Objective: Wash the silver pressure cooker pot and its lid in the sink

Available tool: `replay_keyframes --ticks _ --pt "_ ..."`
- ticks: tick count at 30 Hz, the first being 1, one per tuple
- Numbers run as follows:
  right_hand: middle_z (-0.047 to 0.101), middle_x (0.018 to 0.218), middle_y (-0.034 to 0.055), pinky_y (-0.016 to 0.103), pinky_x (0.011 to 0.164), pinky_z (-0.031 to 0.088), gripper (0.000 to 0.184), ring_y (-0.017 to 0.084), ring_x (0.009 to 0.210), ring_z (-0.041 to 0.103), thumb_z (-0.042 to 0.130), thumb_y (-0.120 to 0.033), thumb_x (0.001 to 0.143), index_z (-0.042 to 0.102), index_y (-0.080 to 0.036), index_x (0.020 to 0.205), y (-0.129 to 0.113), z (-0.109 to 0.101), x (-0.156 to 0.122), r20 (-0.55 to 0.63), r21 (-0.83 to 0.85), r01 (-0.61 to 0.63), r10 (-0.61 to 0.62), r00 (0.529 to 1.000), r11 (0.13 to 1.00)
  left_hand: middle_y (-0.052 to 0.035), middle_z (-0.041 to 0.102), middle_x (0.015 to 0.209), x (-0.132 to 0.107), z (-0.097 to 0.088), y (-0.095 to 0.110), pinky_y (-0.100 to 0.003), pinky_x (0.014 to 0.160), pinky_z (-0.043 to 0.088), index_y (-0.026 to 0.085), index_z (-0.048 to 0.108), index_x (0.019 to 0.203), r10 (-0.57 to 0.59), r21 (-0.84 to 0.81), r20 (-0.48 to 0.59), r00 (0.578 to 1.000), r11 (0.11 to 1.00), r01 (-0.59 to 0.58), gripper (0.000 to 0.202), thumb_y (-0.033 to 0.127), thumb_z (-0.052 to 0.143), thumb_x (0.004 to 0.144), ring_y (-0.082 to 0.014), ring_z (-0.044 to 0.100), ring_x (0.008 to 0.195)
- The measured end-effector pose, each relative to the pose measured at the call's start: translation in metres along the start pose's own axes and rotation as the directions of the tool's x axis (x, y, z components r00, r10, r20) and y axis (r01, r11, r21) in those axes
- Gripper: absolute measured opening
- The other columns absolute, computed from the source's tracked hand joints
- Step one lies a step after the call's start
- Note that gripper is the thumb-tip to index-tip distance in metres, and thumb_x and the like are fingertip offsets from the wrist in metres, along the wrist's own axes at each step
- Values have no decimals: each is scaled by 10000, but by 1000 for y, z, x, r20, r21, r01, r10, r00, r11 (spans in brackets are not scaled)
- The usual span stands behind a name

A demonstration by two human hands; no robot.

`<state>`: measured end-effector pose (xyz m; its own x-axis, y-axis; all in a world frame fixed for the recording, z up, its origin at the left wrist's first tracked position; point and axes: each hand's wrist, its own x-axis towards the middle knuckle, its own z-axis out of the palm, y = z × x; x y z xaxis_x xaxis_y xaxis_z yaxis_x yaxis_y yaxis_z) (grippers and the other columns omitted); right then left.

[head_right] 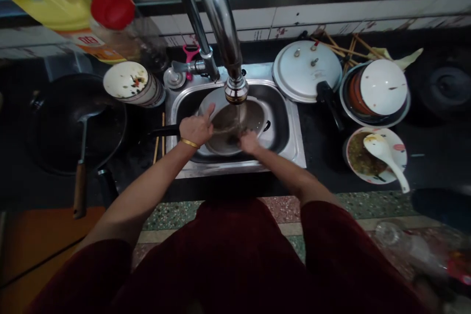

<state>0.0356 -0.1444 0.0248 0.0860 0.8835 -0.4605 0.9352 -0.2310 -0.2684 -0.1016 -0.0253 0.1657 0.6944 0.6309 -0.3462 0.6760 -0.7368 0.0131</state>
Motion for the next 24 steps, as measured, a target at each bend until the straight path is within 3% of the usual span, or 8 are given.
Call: replay_keyframes --ticks 3,8,10,15,17,20,22,24 --pt "615 1174 232 424 954 361 389 300 1157 494 333 -155 928 584 -35 1200 28 -16 -14 12 -168 -54 56 998 984 -138 682 1050 3 -1 -1 -392 855 452 189 121 1529 -57 -48 29 998 997 59 717 324 417 890 -280 629 1013" --pt "645 1175 154 315 848 432 425 222 1009 596 288 -222 973 457 -87 1339 -53 -3 -9 54 145 -60 52 997 988 -148 676 1083 6 -1 -3 -404 880 445 196 184 1518 -127 -138 42 991 982 131 666 330 417 908 -294 603 1067" --pt "650 1177 123 294 849 438 426 202 1013 599 238 -242 989 474 -122 1323 -65 3 -18 24 169 -16 12 1000 985 -149 673 1083 7 -1 -4 -403 885 441 197 216 1511 -129 -163 35 991 978 133 650 331 423 909 -295 598 1075" --pt "676 1037 177 374 918 402 304 275 1062 570 389 -171 920 628 -100 1094 19 -20 -46 69 -135 -39 49 996 990 -141 672 1075 4 2 -2 -422 885 435 215 240 1505 -106 -216 32 994 970 111 650 326 441 898 -303 605 1056" --pt "675 1029 181 361 909 405 304 267 1061 575 384 -150 917 611 -87 1109 32 -23 -46 49 -192 -98 109 993 977 -138 672 1076 2 4 0 -430 884 432 228 227 1508 -106 -219 30 994 969 110 657 320 443 895 -303 609 1044" --pt "684 1060 140 291 840 437 321 218 992 617 373 -215 947 585 -128 1172 -3 -8 -37 128 -81 -134 144 981 988 -130 675 1072 -1 5 5 -427 883 428 254 220 1509 -115 -191 14 993 975 115 656 310 444 895 -297 610 1040" --pt "678 1111 103 267 828 446 343 197 997 621 350 -271 967 574 -168 1205 -32 3 -32 148 1 -76 75 986 997 -127 677 1065 -3 4 7 -426 876 429 269 222 1507 -111 -171 6 994 979 110 650 300 442 896 -297 611 1036" --pt "674 1126 107 282 849 445 342 208 1024 611 361 -279 963 591 -168 1190 -35 2 -32 135 9 -44 43 990 999 -127 677 1064 -4 3 9 -425 871 430 271 218 1508 -99 -168 10 995 981 99 651 294 438 896 -297 614 1031"
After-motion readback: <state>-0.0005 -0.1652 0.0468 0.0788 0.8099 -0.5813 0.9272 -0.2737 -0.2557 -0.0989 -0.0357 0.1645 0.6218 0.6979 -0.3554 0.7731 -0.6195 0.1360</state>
